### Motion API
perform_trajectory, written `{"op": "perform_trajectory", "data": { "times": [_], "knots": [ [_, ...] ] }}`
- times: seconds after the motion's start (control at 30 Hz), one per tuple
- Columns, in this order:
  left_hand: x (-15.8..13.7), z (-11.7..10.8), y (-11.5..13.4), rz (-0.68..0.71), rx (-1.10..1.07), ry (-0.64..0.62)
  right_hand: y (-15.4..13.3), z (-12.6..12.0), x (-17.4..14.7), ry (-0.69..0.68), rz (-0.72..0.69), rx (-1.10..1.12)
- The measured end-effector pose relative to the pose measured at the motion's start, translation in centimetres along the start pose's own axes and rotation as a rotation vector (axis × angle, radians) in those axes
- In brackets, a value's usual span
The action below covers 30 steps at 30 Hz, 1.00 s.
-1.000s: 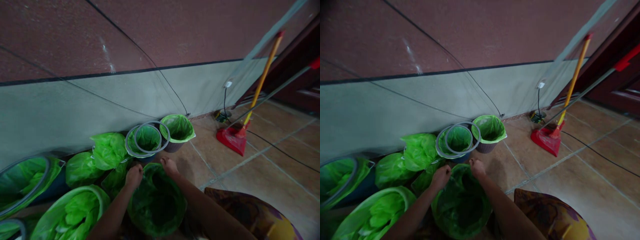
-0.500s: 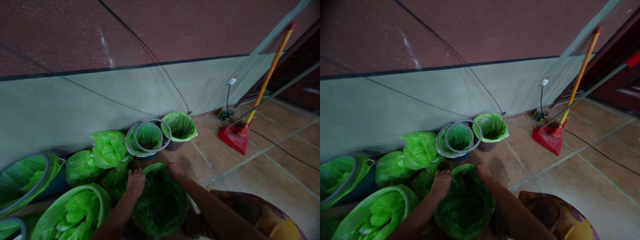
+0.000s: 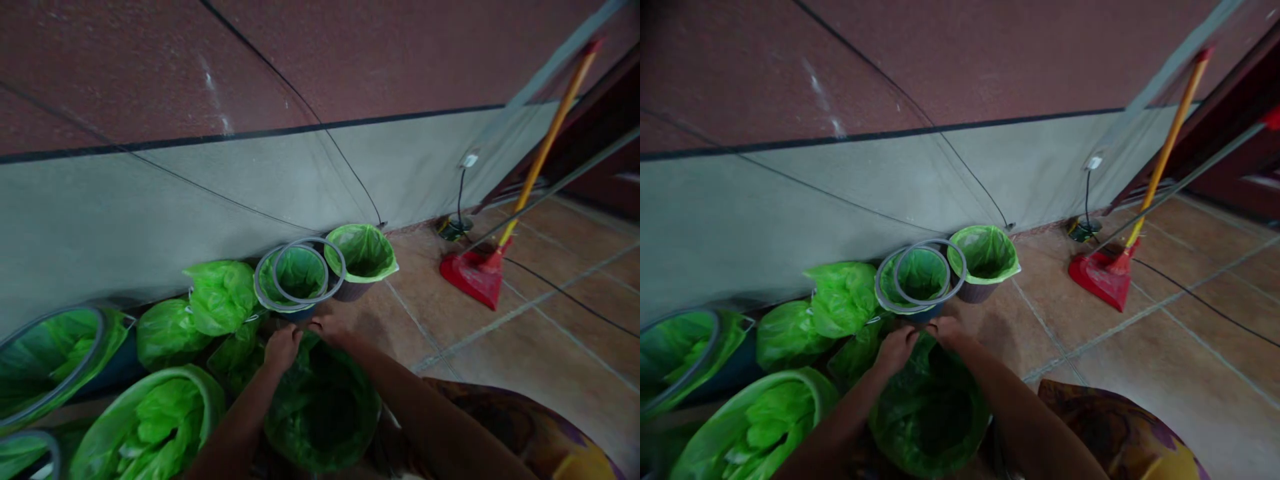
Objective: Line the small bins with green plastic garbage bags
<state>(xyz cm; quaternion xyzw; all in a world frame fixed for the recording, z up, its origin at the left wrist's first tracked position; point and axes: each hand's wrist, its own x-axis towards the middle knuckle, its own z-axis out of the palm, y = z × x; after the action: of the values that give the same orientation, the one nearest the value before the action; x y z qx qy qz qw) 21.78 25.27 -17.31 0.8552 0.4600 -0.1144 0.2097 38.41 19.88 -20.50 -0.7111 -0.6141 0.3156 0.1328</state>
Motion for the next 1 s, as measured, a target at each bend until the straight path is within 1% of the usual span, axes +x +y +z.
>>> {"op": "perform_trajectory", "data": {
  "times": [0.1,0.23,0.37,0.47,0.53,0.6,0.7,0.77,0.87,0.93,1.0],
  "knots": [
    [-0.2,0.7,-0.3,0.019,0.044,-0.042,0.7,0.6,0.0,-0.050,-0.035,-0.027],
    [-0.6,0.5,-0.4,0.008,0.093,-0.083,1.0,0.4,-0.4,-0.081,-0.025,-0.095],
    [-1.0,0.5,-0.5,-0.047,0.086,-0.109,0.5,0.0,-0.5,-0.078,0.036,-0.097],
    [-1.1,0.3,-1.0,-0.087,0.036,-0.080,0.7,-0.4,-1.0,-0.048,0.097,-0.093],
    [-1.2,-0.3,-1.5,-0.097,-0.002,-0.036,1.2,-0.5,-2.0,0.007,0.156,-0.090],
    [-1.3,-1.1,-2.0,-0.098,-0.036,0.001,2.0,-0.3,-3.6,0.105,0.265,-0.056],
    [-1.6,-2.1,-2.5,-0.117,-0.098,0.000,2.9,1.2,-6.8,0.250,0.449,0.040],
    [-1.6,-2.2,-2.6,-0.120,-0.120,-0.001,3.0,2.7,-9.0,0.282,0.523,0.088],
    [-1.6,-2.0,-2.3,-0.099,-0.141,0.053,2.5,4.6,-11.4,0.303,0.626,0.110],
    [-1.4,-1.7,-2.0,-0.086,-0.175,0.097,1.9,4.8,-11.7,0.369,0.640,0.113],
    [-1.2,-1.4,-1.7,-0.078,-0.204,0.136,1.3,3.9,-10.8,0.461,0.562,0.122]
  ]
}}
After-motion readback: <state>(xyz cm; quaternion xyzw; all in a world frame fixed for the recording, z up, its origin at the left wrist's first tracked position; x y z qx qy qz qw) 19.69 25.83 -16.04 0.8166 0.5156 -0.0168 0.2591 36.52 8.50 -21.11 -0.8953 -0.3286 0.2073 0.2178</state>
